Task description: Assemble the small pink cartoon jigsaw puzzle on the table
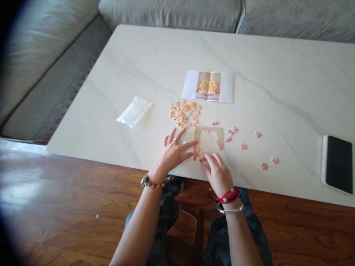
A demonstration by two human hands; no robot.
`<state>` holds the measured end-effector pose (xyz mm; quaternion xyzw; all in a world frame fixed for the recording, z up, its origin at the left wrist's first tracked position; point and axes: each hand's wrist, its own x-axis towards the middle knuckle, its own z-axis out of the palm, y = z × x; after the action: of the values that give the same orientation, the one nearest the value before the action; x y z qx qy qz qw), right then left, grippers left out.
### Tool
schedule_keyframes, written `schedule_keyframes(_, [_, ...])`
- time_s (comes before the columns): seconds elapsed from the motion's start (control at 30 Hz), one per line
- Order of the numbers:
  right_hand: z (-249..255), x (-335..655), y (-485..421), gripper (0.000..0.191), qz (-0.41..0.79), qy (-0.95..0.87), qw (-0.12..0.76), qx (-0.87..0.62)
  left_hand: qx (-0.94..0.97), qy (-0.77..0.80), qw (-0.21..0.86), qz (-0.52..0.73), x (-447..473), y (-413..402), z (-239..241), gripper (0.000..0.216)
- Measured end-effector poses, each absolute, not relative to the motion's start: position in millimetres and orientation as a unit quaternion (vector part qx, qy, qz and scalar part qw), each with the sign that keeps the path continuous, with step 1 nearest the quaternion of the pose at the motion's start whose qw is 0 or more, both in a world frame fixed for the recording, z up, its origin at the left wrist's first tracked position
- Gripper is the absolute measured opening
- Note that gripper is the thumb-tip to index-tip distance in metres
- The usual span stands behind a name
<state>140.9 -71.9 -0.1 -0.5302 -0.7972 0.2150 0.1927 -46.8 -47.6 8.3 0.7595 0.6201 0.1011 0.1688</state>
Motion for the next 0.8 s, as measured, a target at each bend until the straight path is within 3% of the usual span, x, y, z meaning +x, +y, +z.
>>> schedule_keyframes(0.37, [10, 165, -64, 0.018, 0.219, -0.796, 0.172, -0.538, 0.76, 0.621, 0.16, 0.105, -47, -46, 7, 0.039])
schedule_keyframes(0.6, [14, 279, -56, 0.024, 0.021, -0.652, 0.23, -0.723, 0.764, 0.62, 0.14, 0.111, -48, -40, 5, 0.039])
schedule_keyframes(0.8, [5, 303, -64, 0.03, 0.074, -0.652, 0.217, -0.723, 0.757, 0.631, 0.123, 0.118, -45, -36, 7, 0.039])
